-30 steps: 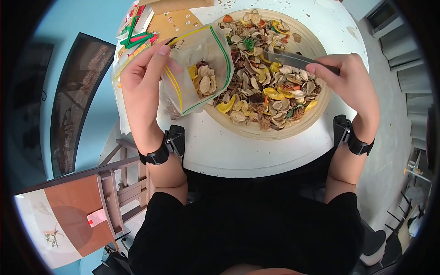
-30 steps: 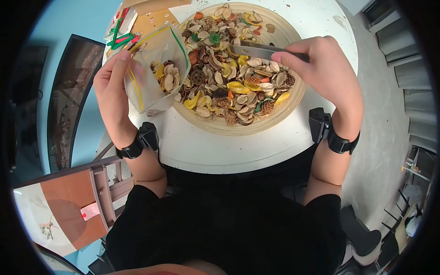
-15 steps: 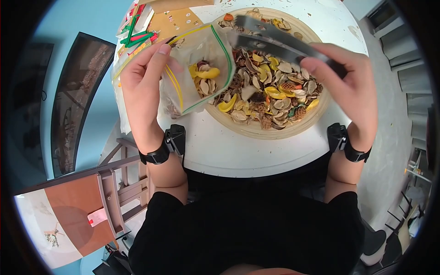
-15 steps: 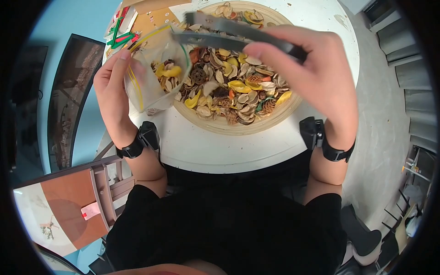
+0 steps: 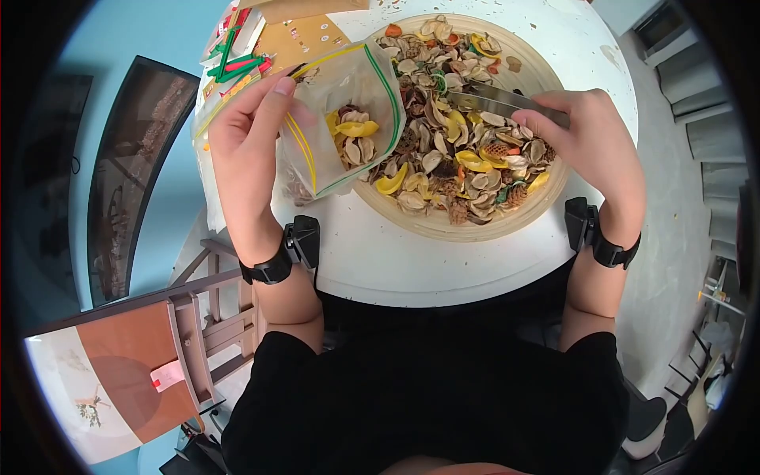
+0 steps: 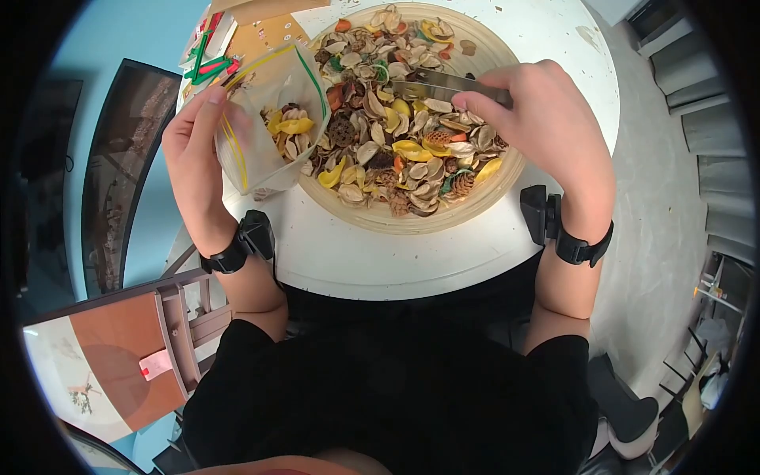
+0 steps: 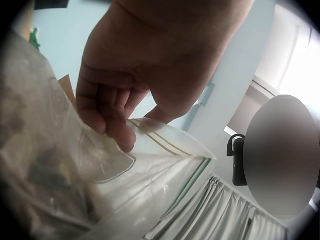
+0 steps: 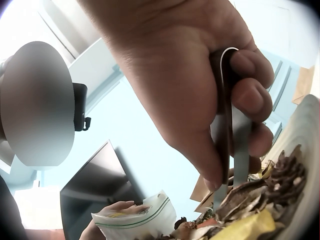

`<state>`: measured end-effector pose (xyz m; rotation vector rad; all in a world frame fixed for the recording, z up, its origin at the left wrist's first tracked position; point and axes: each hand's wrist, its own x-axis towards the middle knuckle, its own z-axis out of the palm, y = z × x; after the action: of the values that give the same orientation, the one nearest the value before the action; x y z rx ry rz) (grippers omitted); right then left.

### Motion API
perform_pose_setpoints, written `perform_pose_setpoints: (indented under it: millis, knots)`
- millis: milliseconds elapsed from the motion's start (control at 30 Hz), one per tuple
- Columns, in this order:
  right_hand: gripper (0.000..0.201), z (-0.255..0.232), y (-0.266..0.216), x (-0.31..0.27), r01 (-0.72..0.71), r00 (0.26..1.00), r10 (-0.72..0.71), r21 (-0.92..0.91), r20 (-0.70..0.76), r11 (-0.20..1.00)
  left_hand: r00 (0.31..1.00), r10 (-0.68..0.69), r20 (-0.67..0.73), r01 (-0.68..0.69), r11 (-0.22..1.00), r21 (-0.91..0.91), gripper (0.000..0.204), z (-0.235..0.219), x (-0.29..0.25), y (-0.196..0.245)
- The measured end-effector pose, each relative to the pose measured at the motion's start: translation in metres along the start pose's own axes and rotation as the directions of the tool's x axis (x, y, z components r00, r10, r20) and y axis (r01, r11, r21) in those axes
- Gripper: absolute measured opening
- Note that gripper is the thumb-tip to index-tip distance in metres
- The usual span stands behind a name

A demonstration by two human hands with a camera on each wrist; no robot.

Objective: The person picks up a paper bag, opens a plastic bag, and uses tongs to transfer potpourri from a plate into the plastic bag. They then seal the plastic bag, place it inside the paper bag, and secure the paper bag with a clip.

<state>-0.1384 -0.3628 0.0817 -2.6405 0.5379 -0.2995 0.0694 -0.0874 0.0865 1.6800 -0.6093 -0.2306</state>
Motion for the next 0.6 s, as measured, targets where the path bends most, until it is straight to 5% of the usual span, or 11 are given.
perform_pose_setpoints:
  millis: [333,433,600]
  knots:
    - [0.027,-0.016,0.011,-0.003,0.058,0.997,-0.054,0.054,-0.063,0.997,1.0,0.004,0.015,-0.004,1.0,-0.006,0.031,-0.002,0.001,-0.002]
    - [0.022,-0.025,0.001,-0.01,0.056,0.989,-0.023,0.219,-0.147,0.974,1.0,0.008,0.023,-0.008,1.0,-0.005,0.031,-0.001,0.0,-0.001]
    - [0.024,-0.013,-0.029,-0.014,0.233,0.958,-0.176,0.258,-0.226,0.938,1.0,-0.005,0.012,0.005,1.0,-0.011,0.031,0.0,0.0,0.0]
